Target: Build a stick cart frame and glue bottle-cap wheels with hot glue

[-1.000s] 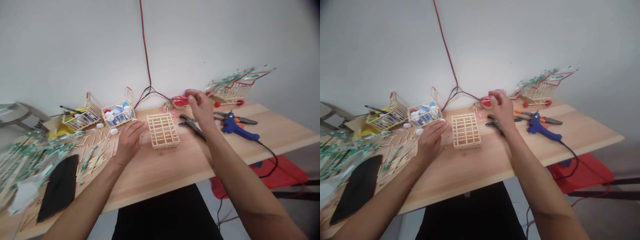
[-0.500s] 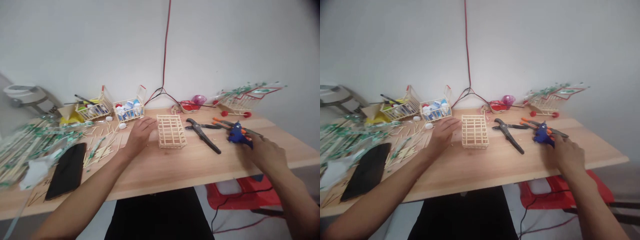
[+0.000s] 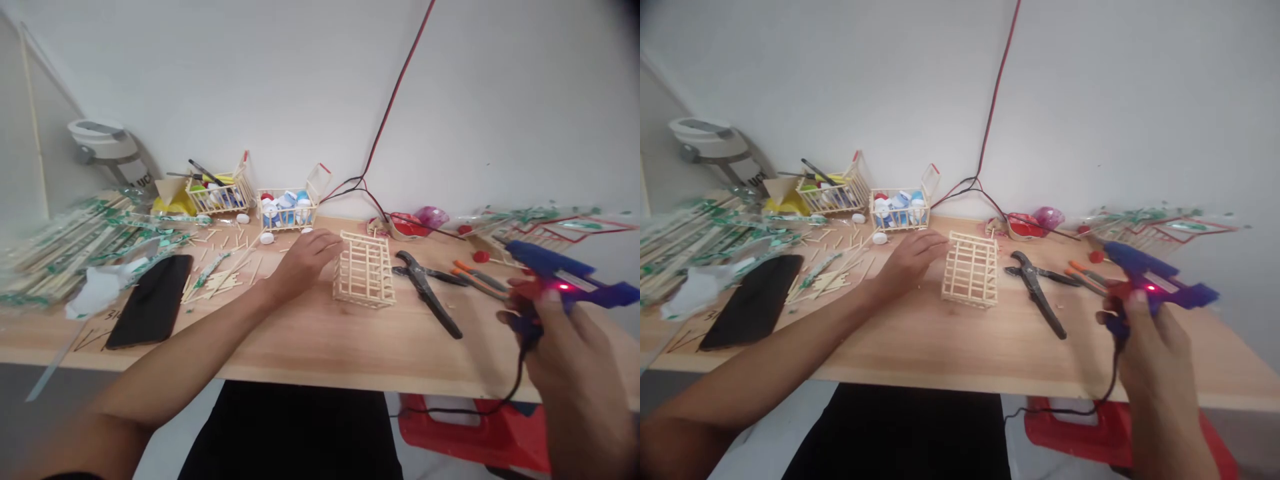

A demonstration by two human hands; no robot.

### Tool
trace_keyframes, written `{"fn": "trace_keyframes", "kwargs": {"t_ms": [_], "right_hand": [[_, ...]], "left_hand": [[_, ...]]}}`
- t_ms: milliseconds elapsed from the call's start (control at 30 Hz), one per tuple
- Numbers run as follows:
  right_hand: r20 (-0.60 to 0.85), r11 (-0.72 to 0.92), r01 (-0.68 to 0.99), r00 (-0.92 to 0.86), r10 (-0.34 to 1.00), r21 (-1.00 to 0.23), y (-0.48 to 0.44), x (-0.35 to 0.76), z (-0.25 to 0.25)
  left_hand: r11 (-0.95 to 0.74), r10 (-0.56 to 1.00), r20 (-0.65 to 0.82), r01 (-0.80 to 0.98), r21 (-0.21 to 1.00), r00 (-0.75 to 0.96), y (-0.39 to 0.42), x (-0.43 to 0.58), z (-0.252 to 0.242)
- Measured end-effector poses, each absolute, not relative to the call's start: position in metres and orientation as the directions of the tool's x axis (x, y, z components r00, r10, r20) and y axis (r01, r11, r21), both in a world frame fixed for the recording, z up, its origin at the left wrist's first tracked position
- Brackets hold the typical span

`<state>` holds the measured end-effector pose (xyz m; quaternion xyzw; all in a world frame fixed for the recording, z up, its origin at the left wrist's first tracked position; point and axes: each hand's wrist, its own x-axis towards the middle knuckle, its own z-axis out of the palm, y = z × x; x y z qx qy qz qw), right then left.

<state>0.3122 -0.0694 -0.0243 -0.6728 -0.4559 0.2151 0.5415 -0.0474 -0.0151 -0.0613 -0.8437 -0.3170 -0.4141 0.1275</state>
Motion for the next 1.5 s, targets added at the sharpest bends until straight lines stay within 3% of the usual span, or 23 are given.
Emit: {"fn": "trace_keyframes", "kwargs": {"t_ms": [67, 133, 233, 400, 567, 833, 1000, 1500], "right_hand": [[0.112, 0.023, 0.200, 0.449, 0.887, -0.980, -0.076, 0.280, -0.017], [0.048, 0.005, 0.161, 0.261, 0.964, -0.987, -0.084, 0.253, -0.013], [-0.010, -0.021, 0.093, 0.124, 0.992, -0.995, -0.096, 0.229, -0.013], [-0.111, -0.113, 0.054, 0.032, 0.993, -0.992, -0.106, 0.219, -0.021], [-0.113, -0.113, -0.021, 0.003, 0.994, -0.993, -0.112, 0.219, -0.022], [-0.078, -0.081, 0.111, 0.033, 0.996, -0.990, -0.121, 0.223, -0.021], [-0.053, -0.034, 0.238, -0.071, 0.996, -0.971, -0.118, 0.224, -0.025], [-0.045, 0.011, 0.388, -0.136, 0.990, -0.922, -0.104, 0.214, -0.020]], "left_hand": [[-0.771, 0.441, 0.769, 0.634, 0.062, 0.462, -0.016, -0.047, -0.060], [-0.779, 0.448, 0.755, 0.623, 0.067, 0.479, -0.017, -0.047, -0.058], [-0.788, 0.447, 0.730, 0.614, 0.046, 0.518, -0.018, -0.048, -0.056], [-0.794, 0.416, 0.725, 0.608, -0.004, 0.549, -0.016, -0.049, -0.058], [-0.800, 0.413, 0.716, 0.599, -0.010, 0.563, -0.013, -0.050, -0.061], [-0.792, 0.411, 0.709, 0.609, -0.033, 0.572, -0.011, -0.046, -0.063], [-0.779, 0.399, 0.710, 0.623, -0.071, 0.580, -0.010, -0.045, -0.063], [-0.792, 0.402, 0.720, 0.610, -0.037, 0.566, -0.014, -0.045, -0.062]]}}
